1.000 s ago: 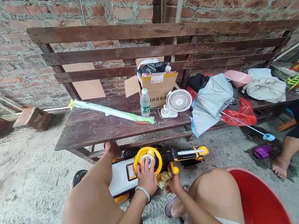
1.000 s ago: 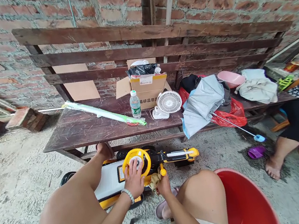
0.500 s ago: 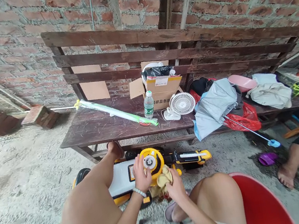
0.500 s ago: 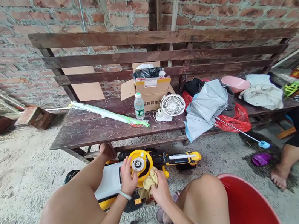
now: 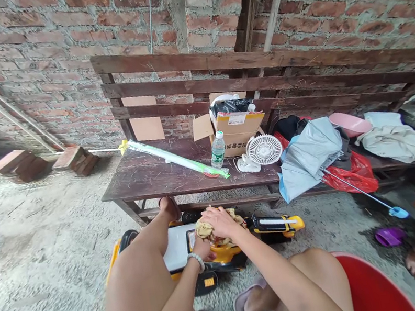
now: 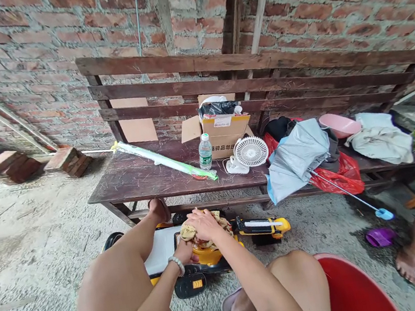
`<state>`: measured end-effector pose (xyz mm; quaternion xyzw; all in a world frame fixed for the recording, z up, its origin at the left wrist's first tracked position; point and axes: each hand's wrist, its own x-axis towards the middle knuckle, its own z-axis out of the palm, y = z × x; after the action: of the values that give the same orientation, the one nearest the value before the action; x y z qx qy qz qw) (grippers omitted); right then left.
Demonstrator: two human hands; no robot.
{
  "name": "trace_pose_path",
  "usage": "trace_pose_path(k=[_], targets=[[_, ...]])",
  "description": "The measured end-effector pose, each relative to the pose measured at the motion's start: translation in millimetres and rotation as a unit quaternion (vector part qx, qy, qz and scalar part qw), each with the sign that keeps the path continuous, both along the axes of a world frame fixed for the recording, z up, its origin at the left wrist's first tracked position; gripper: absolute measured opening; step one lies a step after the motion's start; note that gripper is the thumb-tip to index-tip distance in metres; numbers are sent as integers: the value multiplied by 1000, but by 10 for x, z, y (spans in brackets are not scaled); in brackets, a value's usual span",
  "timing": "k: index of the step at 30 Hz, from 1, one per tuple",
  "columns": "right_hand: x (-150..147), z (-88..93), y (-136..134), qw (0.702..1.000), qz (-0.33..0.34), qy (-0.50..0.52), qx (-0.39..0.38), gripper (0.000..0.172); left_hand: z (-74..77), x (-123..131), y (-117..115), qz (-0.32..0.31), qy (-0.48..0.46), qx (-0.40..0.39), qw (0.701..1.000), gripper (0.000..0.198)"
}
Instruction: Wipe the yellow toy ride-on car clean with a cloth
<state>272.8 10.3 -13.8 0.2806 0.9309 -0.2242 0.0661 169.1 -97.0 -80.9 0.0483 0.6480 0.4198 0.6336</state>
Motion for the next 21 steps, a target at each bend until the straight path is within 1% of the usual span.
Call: trace_pose_path(k=[1, 3, 5, 8, 10, 12, 13, 15, 18, 21], targets=[[18, 18, 58, 1000, -15, -14, 11, 57, 7, 2, 5, -10, 18, -22, 1000, 53], [52, 38, 132, 997, -68, -34, 35, 57, 33, 15, 11, -31, 55, -56, 996, 51], [79, 30, 136, 990, -122, -54, 53, 56, 67, 35, 11, -44, 77, -70, 994, 51], [134, -23, 20, 970, -220, -76, 73, 54, 112, 66, 5, -52, 96, -79, 991, 49], [204, -64, -117, 947, -297, -91, 78, 52, 130, 82, 2, -52, 103, -84, 990, 45], [294, -97, -285, 928, -349, -111, 75, 50, 140, 93, 0, -50, 106, -86, 989, 44], [339, -109, -378, 922, -360, -121, 73, 49, 143, 96, -1, -48, 107, -87, 989, 44], [409, -123, -571, 920, -358, -138, 76, 48, 148, 96, -3, -42, 105, -87, 990, 46], [431, -120, -845, 927, -332, -154, 82, 42, 162, 80, 5, -27, 87, -82, 993, 43], [373, -65, -1045, 937, -302, -161, 65, 34, 185, 56, 32, -2, 48, -73, 996, 39]])
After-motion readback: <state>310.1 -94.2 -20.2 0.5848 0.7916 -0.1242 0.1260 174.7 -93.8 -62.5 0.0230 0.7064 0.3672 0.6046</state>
